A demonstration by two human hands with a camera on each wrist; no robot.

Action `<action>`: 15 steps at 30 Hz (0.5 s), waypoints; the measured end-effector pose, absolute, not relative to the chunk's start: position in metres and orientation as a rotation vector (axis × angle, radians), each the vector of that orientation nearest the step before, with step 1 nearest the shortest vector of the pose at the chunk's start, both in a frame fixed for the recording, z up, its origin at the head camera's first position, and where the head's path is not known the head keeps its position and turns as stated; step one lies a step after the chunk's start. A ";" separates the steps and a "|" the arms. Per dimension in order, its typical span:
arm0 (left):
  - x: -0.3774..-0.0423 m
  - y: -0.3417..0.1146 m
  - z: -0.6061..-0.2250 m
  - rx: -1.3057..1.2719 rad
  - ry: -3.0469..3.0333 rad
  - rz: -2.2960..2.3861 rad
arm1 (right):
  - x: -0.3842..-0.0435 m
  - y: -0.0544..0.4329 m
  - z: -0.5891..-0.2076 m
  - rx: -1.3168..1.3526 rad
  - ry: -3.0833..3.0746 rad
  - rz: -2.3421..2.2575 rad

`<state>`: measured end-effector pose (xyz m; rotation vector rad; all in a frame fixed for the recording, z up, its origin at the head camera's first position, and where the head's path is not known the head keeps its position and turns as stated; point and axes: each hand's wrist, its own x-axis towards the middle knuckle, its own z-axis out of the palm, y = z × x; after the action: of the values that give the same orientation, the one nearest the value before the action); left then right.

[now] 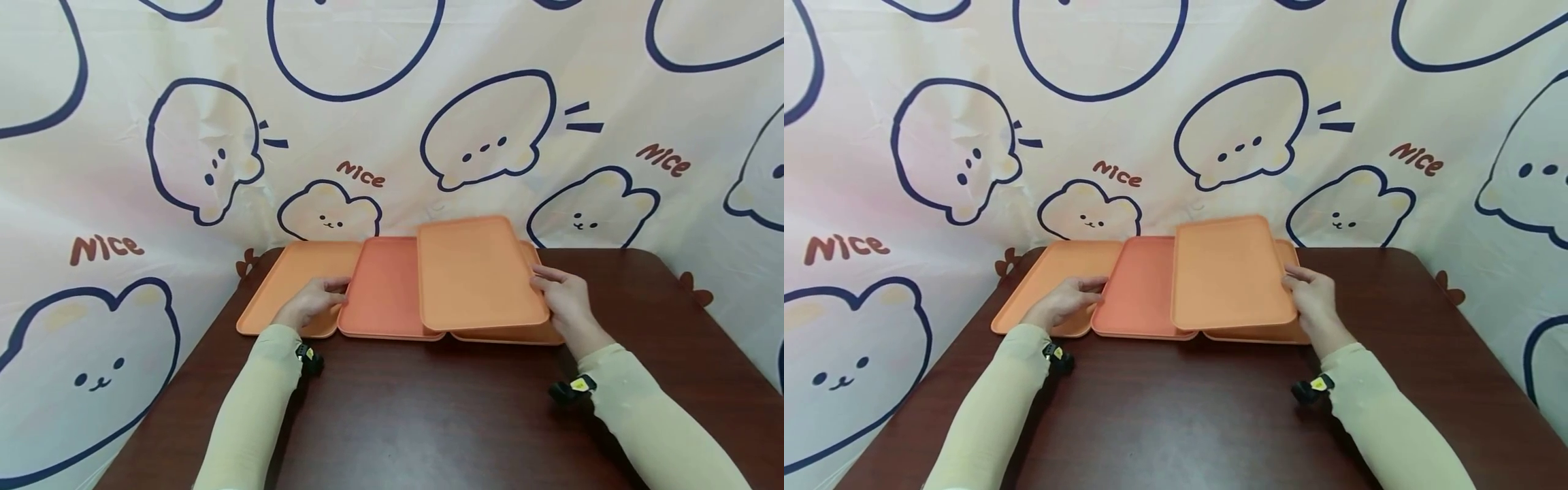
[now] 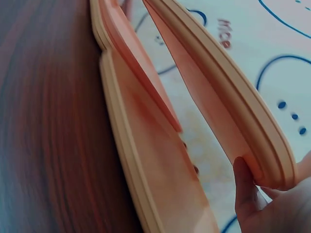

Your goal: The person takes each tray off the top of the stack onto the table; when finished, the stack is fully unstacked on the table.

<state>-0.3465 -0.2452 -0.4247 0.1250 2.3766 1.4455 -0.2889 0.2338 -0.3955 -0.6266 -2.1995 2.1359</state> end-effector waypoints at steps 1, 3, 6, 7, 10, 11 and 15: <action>-0.346 -0.245 -0.425 0.129 2.379 1.441 | -0.288 0.241 -0.395 -0.643 -2.190 2.145; -0.346 -0.245 -0.425 0.115 2.381 1.437 | -0.286 0.256 -0.393 -0.669 -2.177 2.167; -0.346 -0.245 -0.424 0.113 2.388 1.420 | -0.283 0.278 -0.391 -0.723 -2.132 2.193; -0.346 -0.245 -0.423 0.106 2.386 1.422 | -0.282 0.285 -0.390 -0.735 -2.124 2.195; -0.346 -0.244 -0.423 0.117 2.383 1.422 | -0.280 0.309 -0.389 -0.776 -2.099 2.181; -0.346 -0.244 -0.423 0.109 2.379 1.431 | -0.278 0.317 -0.389 -0.776 -2.100 2.172; -0.346 -0.243 -0.423 0.111 2.368 1.452 | -0.271 0.354 -0.390 -0.804 -2.128 2.117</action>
<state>-0.3456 -0.2430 -0.4227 0.1109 2.3681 1.4518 -0.2713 0.3539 -0.3903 -0.8037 -2.1279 2.1169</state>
